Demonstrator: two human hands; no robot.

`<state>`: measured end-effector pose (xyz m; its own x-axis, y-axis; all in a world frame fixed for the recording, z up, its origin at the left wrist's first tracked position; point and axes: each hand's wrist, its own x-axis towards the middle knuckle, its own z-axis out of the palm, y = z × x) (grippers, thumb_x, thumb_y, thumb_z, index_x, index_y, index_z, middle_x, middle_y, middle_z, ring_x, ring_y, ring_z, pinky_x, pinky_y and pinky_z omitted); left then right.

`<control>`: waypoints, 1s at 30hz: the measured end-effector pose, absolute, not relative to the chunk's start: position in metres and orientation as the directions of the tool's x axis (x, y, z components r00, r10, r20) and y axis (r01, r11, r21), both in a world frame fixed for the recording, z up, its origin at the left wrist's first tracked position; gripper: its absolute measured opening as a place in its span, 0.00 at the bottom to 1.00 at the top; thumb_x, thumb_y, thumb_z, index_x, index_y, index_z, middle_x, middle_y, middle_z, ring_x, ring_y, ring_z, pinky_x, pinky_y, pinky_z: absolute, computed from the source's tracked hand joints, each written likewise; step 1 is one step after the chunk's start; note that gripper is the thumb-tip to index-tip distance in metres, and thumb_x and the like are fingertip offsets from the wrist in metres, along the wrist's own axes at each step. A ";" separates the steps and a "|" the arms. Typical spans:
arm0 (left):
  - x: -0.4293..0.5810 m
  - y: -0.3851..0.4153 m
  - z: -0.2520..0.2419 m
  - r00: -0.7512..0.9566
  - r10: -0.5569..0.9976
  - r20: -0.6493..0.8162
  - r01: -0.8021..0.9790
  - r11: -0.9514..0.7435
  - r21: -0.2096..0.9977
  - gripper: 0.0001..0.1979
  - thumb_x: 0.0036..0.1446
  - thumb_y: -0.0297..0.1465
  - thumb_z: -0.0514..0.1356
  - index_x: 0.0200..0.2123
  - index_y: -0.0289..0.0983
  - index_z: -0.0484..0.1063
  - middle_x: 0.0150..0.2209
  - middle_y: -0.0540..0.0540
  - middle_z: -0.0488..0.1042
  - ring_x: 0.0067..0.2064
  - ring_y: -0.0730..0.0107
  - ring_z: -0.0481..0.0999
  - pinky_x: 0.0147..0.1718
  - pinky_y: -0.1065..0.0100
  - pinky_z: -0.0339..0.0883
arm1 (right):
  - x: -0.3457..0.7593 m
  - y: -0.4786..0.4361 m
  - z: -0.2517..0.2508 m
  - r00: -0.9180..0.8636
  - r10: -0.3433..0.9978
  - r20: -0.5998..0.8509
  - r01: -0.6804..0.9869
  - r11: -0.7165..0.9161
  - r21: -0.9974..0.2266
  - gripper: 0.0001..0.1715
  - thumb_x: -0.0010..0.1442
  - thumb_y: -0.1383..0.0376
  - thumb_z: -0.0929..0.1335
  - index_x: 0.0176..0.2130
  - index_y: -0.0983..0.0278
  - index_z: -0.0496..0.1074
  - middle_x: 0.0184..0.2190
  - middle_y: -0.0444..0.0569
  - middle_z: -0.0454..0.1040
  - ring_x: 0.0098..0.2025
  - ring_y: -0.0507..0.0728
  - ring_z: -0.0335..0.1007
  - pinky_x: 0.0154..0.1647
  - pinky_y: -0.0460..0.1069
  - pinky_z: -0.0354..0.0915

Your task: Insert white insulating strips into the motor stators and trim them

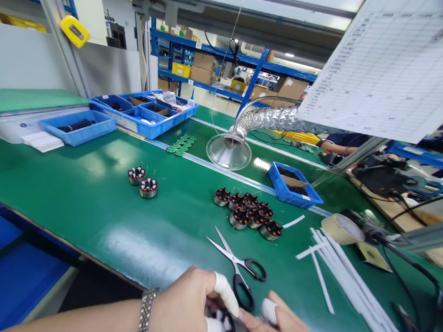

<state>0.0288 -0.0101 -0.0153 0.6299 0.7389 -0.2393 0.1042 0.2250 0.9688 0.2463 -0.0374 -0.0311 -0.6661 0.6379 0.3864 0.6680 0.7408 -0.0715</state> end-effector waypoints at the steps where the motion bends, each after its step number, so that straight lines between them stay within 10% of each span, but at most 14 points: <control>1: 0.029 -0.011 -0.016 0.634 0.733 -0.245 0.101 0.235 0.967 0.12 0.36 0.23 0.58 0.29 0.35 0.71 0.25 0.51 0.71 0.24 0.76 0.66 0.24 0.73 0.58 | 0.244 -0.037 -0.030 -0.672 0.641 0.371 0.668 0.741 -0.069 0.19 0.62 0.59 0.57 0.51 0.51 0.65 0.17 0.43 0.64 0.20 0.51 0.62 0.23 0.44 0.63; 8: 0.035 0.020 -0.010 0.596 0.758 -0.265 -0.082 0.385 0.919 0.10 0.37 0.18 0.58 0.26 0.35 0.67 0.27 0.49 0.75 0.30 0.71 0.74 0.29 0.71 0.64 | 0.268 -0.024 -0.006 -0.540 0.828 0.155 0.794 0.561 -0.234 0.21 0.63 0.63 0.55 0.53 0.57 0.63 0.36 0.49 0.73 0.37 0.53 0.70 0.38 0.47 0.67; 15: 0.041 0.071 -0.019 0.297 0.921 -0.252 -0.515 0.377 0.770 0.09 0.46 0.22 0.60 0.34 0.36 0.68 0.33 0.45 0.77 0.35 0.65 0.77 0.31 0.70 0.69 | 0.373 0.080 -0.022 -0.047 0.988 0.150 0.999 0.046 0.008 0.13 0.61 0.64 0.61 0.45 0.64 0.67 0.45 0.51 0.69 0.44 0.56 0.67 0.45 0.56 0.64; 30: 0.031 0.078 -0.025 0.292 0.876 -0.384 -0.480 0.481 0.733 0.14 0.47 0.17 0.57 0.38 0.33 0.69 0.36 0.41 0.77 0.39 0.60 0.77 0.35 0.67 0.73 | 0.399 0.077 -0.007 -0.376 0.924 -0.071 0.924 0.380 0.048 0.13 0.60 0.63 0.63 0.45 0.64 0.66 0.49 0.50 0.65 0.48 0.57 0.63 0.47 0.58 0.61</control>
<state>0.0311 0.0778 -0.0248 0.2924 0.8760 -0.3836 -0.4802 0.4814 0.7332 0.3990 0.0772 -0.0066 -0.3763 0.9238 -0.0710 0.9238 0.3800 0.0478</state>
